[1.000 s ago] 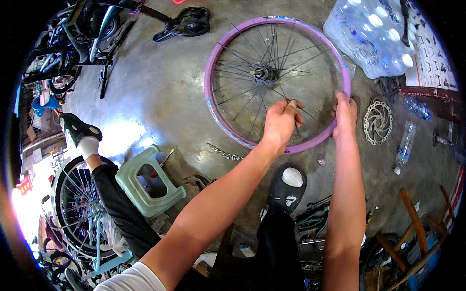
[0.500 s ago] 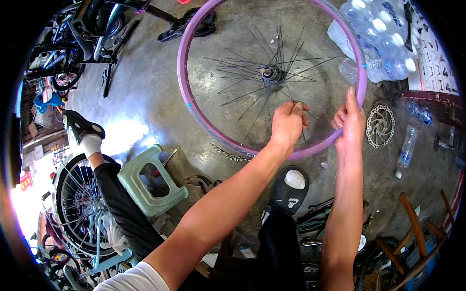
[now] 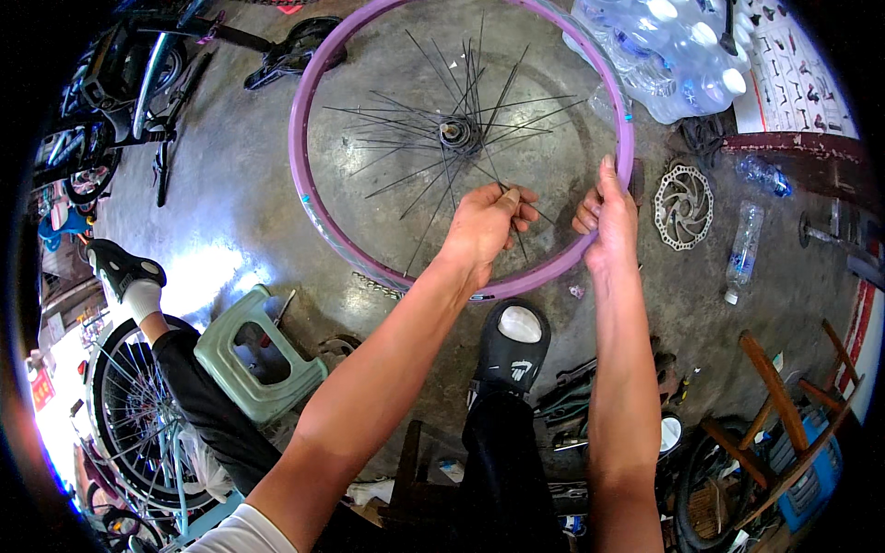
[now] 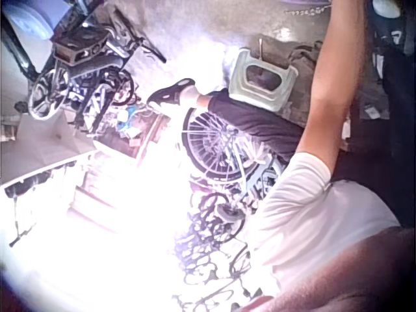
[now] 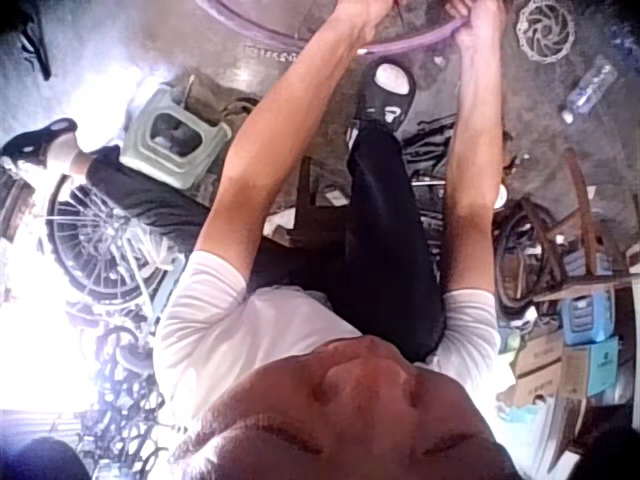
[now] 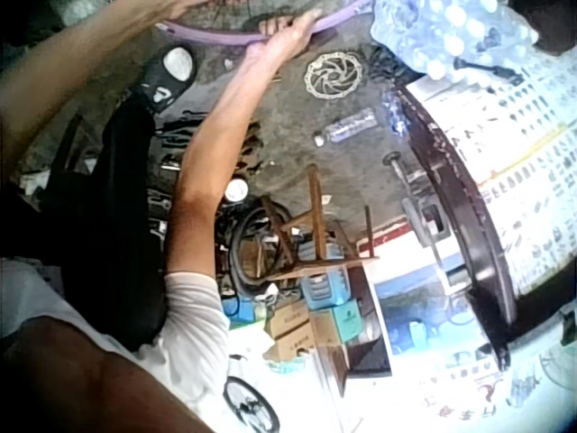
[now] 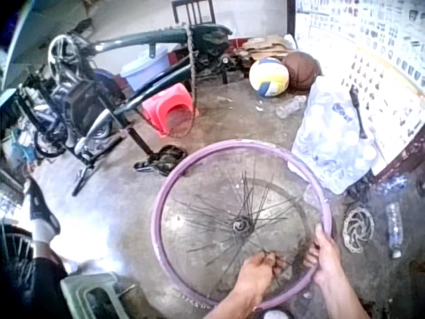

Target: The person inserts metal spokes into the holes of a purple bicycle rim, threading them through the central hub by hand while sitting on the floor.

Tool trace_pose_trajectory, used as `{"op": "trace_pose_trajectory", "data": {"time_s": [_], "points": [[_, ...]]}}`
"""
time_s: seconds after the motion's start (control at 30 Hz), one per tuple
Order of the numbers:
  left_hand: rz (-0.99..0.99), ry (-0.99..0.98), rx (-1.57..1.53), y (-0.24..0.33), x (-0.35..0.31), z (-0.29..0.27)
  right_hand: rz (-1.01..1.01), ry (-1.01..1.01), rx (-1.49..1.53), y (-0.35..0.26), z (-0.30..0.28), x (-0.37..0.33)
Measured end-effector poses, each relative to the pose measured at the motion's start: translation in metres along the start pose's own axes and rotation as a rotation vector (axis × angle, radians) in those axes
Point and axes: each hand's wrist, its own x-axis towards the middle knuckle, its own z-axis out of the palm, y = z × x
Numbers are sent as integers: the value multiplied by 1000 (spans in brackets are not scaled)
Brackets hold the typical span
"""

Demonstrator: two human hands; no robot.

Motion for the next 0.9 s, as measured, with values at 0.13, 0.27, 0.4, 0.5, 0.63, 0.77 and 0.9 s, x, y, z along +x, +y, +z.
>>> {"op": "trace_pose_trajectory", "data": {"time_s": [0.13,0.27,0.4,0.5,0.63,0.77,0.9], "points": [[-39,-10,-42,2,-7,-3,0,-30,26,1,-1,-4],[-42,-40,-78,-1,-9,-6,5,-59,24,2,-4,-5],[-40,-82,-147,-3,-11,-9,10,-38,27,7,-8,-1],[-40,-106,-162,-4,-11,-12,26,-70,34,11,-8,0],[-40,-133,-179,-4,-11,-12,50,-76,52,12,-9,2],[-36,-140,-199,-6,-9,-14,50,-114,63,14,-9,4],[-34,-143,-219,-8,-9,-14,63,-111,61,17,-9,4]]}}
